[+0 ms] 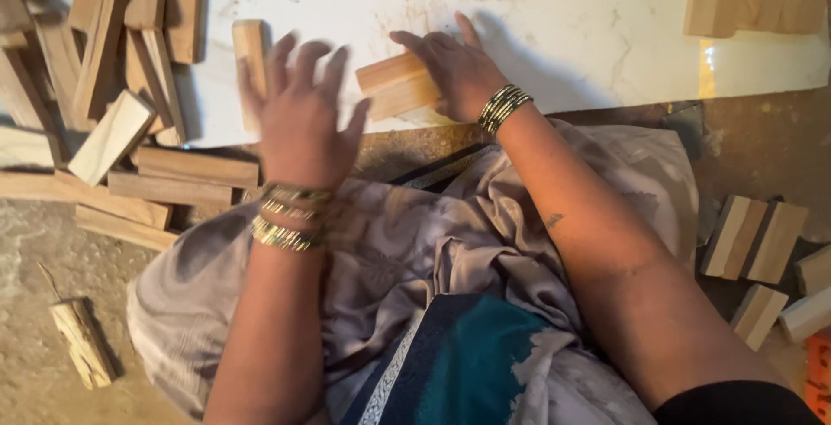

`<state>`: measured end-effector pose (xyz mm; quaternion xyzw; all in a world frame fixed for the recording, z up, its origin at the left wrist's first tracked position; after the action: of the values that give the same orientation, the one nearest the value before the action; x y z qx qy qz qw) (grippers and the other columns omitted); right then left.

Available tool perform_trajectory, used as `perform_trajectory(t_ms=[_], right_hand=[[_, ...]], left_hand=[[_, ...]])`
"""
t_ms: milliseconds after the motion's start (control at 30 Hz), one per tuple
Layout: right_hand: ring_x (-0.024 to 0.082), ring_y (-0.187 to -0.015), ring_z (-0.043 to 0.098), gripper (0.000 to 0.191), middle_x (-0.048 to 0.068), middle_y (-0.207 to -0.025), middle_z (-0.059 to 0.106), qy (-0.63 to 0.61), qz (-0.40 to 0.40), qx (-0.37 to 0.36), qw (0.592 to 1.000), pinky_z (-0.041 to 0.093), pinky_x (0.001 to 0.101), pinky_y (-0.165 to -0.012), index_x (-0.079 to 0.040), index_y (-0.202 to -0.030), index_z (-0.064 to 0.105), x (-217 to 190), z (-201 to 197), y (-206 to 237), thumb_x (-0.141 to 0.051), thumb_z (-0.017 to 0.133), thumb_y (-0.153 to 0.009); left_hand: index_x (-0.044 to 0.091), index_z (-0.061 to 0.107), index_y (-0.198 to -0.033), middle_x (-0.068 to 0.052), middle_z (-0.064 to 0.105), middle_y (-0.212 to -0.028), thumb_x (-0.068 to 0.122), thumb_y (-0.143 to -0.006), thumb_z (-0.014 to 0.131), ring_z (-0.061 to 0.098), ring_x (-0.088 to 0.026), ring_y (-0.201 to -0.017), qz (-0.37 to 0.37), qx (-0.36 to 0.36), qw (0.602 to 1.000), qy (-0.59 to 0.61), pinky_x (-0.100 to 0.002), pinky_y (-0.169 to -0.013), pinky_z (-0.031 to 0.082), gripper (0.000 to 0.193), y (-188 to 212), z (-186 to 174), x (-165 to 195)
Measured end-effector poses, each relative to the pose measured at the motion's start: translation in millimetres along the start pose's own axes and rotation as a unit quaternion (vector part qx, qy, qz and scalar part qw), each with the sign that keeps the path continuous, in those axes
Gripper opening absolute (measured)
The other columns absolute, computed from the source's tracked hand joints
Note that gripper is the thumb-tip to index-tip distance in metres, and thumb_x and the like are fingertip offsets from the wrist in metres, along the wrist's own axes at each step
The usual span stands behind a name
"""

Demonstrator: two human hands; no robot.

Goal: The person sits on the floor and assembles small wooden blocks. They pick up a block, spread white glue from a board onto its face by hand, press a second block onto the glued face, and set the joined pair aside with other completed pieces.

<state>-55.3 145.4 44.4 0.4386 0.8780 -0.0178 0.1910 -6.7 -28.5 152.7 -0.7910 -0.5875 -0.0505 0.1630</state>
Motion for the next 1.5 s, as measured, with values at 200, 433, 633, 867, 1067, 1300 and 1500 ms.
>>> perform_trajectory(t_ms=[200, 433, 633, 867, 1067, 1300, 1500], right_hand=[[0.032, -0.127, 0.056, 0.103, 0.015, -0.129, 0.062, -0.028, -0.006, 0.073, 0.997, 0.017, 0.0605, -0.121, -0.018, -0.15, 0.034, 24, -21, 24, -0.02, 0.092, -0.065], [0.036, -0.133, 0.052, 0.074, 0.019, -0.14, 0.052, -0.059, 0.069, 0.173, 0.981, 0.044, 0.0479, -0.119, -0.007, -0.145, 0.043, 160, -93, 185, -0.011, 0.082, -0.083], [0.031, -0.123, 0.062, 0.075, 0.015, -0.132, 0.065, 0.163, 0.227, 0.106, 0.954, 0.049, 0.045, -0.111, -0.009, -0.13, 0.053, 290, -97, 342, -0.025, 0.097, -0.071], [0.027, -0.111, 0.066, 0.069, 0.015, -0.125, 0.064, 0.152, 0.302, 0.119, 0.933, 0.059, 0.0373, -0.096, -0.004, -0.138, 0.054, 379, -95, 405, -0.019, 0.09, -0.081], [0.027, -0.11, 0.064, 0.066, 0.015, -0.123, 0.063, 0.087, 0.294, 0.131, 0.943, 0.057, 0.0384, -0.093, -0.002, -0.131, 0.057, 403, -81, 406, -0.012, 0.089, -0.075], [0.028, -0.114, 0.062, 0.062, 0.015, -0.126, 0.063, 0.073, 0.309, 0.141, 0.938, 0.055, 0.0395, -0.097, -0.002, -0.132, 0.055, 419, -61, 424, -0.009, 0.084, -0.078], [0.028, -0.118, 0.061, 0.058, 0.015, -0.128, 0.062, 0.073, 0.327, 0.152, 0.93, 0.053, 0.0405, -0.101, -0.002, -0.132, 0.053, 417, -71, 436, -0.007, 0.08, -0.081]], left_hand=[[0.012, 0.065, -0.135, -0.006, 0.063, -0.126, 0.026, -0.093, 0.08, 0.053, -0.029, -0.128, -0.014, 0.035, 0.998, 0.041, -0.06, -0.114, 0.028, 0.047, -6, -7, -2], [0.01, 0.062, -0.14, -0.005, 0.066, -0.12, 0.021, -0.095, 0.078, 0.056, -0.029, -0.121, 0.021, 0.034, 0.996, 0.084, -0.055, -0.114, 0.032, 0.05, -19, -4, 14], [0.011, 0.061, -0.144, -0.003, 0.068, -0.119, 0.019, -0.097, 0.076, 0.058, -0.026, -0.12, 0.029, 0.013, 0.997, 0.068, -0.055, -0.117, 0.031, 0.05, -21, 7, 19], [0.009, 0.06, -0.142, -0.005, 0.066, -0.119, 0.02, -0.101, 0.076, 0.057, -0.028, -0.127, 0.052, -0.021, 0.998, 0.018, -0.052, -0.119, 0.033, 0.046, -25, 18, 26], [0.009, 0.058, -0.144, -0.005, 0.066, -0.12, 0.02, -0.102, 0.076, 0.056, -0.026, -0.126, 0.068, -0.042, 0.997, -0.002, -0.05, -0.121, 0.035, 0.047, -28, 28, 30], [0.008, 0.057, -0.146, -0.005, 0.066, -0.12, 0.019, -0.102, 0.076, 0.057, -0.026, -0.127, 0.076, -0.06, 0.995, -0.008, -0.046, -0.117, 0.037, 0.049, -29, 36, 31], [0.008, 0.056, -0.147, -0.004, 0.067, -0.121, 0.018, -0.102, 0.076, 0.058, -0.026, -0.125, 0.067, -0.063, 0.996, 0.005, -0.046, -0.113, 0.039, 0.05, -30, 34, 29]])
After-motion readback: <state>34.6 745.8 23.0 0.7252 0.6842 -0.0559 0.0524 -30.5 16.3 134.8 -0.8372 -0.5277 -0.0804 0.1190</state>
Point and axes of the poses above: each hand's wrist, its own y-axis away from the middle knuckle, its own z-axis out of the palm, x = y × z, the point moved 8 cm from there along -y, towards the middle knuckle
